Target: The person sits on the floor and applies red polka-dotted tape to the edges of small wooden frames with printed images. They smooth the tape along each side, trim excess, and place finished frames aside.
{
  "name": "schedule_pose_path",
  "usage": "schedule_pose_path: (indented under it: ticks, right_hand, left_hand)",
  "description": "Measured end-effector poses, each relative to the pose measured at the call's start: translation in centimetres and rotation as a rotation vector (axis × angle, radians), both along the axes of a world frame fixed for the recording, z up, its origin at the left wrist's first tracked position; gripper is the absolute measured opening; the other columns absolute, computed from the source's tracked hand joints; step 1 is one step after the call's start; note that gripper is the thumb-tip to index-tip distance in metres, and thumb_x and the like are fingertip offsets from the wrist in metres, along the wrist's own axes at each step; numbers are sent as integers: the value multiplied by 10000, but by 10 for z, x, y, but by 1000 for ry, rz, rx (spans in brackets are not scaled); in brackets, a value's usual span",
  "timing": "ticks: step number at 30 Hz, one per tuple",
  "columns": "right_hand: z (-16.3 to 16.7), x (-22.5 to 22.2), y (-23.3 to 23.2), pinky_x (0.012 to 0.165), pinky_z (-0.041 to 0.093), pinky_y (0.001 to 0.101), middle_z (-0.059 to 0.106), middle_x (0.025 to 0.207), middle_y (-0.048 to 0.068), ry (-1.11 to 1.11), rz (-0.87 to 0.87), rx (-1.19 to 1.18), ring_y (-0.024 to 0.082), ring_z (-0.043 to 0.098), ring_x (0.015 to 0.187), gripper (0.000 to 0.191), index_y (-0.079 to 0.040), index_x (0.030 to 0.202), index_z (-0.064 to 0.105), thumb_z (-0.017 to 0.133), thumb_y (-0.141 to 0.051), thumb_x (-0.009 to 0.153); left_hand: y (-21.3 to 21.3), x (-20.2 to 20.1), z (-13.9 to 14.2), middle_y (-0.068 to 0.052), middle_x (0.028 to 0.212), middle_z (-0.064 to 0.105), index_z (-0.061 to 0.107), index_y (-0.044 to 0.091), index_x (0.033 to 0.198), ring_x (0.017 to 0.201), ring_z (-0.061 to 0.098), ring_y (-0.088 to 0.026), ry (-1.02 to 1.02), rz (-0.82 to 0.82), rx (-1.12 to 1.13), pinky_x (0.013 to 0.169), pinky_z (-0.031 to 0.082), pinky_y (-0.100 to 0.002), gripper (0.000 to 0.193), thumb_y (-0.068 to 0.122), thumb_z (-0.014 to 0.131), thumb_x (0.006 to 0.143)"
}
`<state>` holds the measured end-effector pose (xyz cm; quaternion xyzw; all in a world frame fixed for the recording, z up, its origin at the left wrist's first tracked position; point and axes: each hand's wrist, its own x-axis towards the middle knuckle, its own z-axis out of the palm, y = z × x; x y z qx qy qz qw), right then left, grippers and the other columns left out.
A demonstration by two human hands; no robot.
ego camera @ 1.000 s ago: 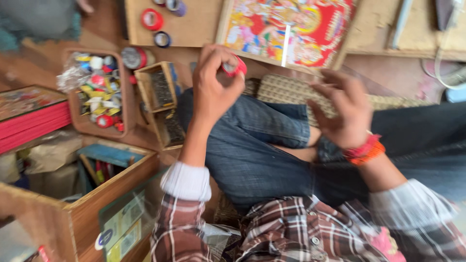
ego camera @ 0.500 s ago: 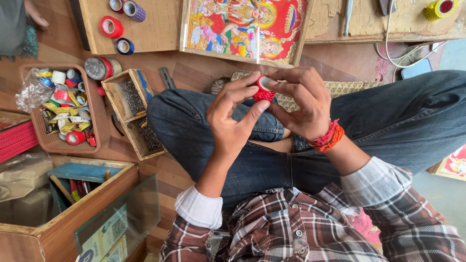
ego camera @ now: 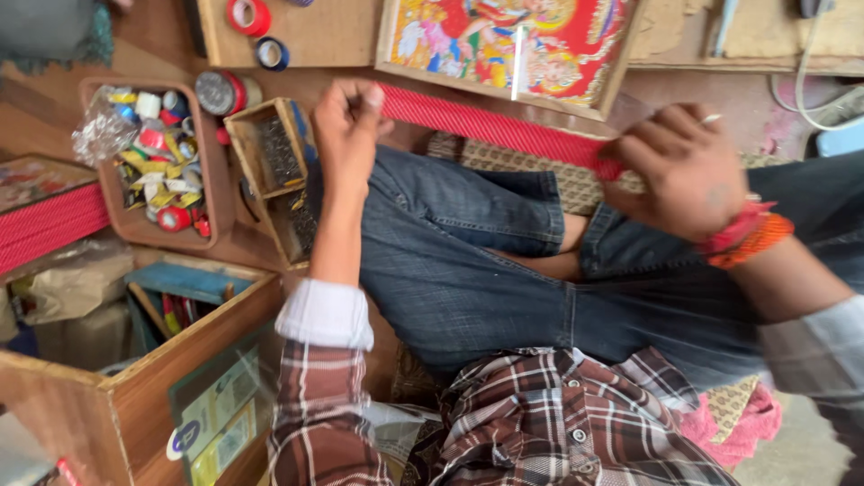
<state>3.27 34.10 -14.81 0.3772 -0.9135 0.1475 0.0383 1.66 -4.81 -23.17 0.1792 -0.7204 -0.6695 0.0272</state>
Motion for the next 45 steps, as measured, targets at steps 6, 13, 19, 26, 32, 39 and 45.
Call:
schedule_pose_path:
  ticks: [6,13,19,26,32,39,45]
  right_hand:
    - [-7,-12,12,977,502,336,695,946,-25,37,-6,326,179,658,995,233,-214,1039,697,735,-410,919]
    - [-13,-23,8,929,509,322,700,1019,-49,92,24,471,156,659,1061,310,-192,1107,699,701,-436,914]
    - [-13,-24,7,923,510,312,691,1015,-71,74,15,474,148,652,1071,246,-245,1120,694,709,-421,949]
    - [-10,-22,6,948,507,323,686,1025,-62,64,50,433,159,642,1064,273,-245,1134,688,713,-412,920]
    - [-16,-18,18,887,490,361,686,1054,1,15,67,360,213,635,1046,362,-210,1275,673,716,-368,953]
    - [-30,-19,24,942,490,379,683,1107,-1,-34,19,354,232,623,1105,400,-233,1451,623,665,-312,1062]
    - [-37,-17,28,950,489,385,683,1098,9,-42,29,343,238,621,1117,409,-234,1474,616,646,-295,1071]
  left_hand:
    - [-23,-27,-29,-28,840,735,695,28,910,714,720,-71,-17,21,-395,601,622,-258,125,142,737,937]
    - [-20,-41,-39,-25,744,745,736,11,870,626,675,-62,56,56,-370,546,593,-218,145,133,798,918]
    - [-22,-41,-47,-26,739,740,724,1,848,611,643,-53,114,49,-309,537,555,-215,156,109,808,923]
    - [-25,-39,-53,-33,785,732,711,-11,886,691,662,-78,287,7,-510,645,547,-249,165,81,845,913]
    - [-18,-38,-54,-40,801,720,659,-3,900,654,653,-80,202,-18,-464,616,536,-238,197,52,840,953]
    - [-17,-36,-45,-39,811,729,654,2,916,628,657,-85,221,-61,-495,586,538,-242,211,58,843,989]
    - [-17,-35,-47,-47,822,727,654,-2,925,650,653,-83,220,-68,-441,587,553,-231,201,45,833,1004]
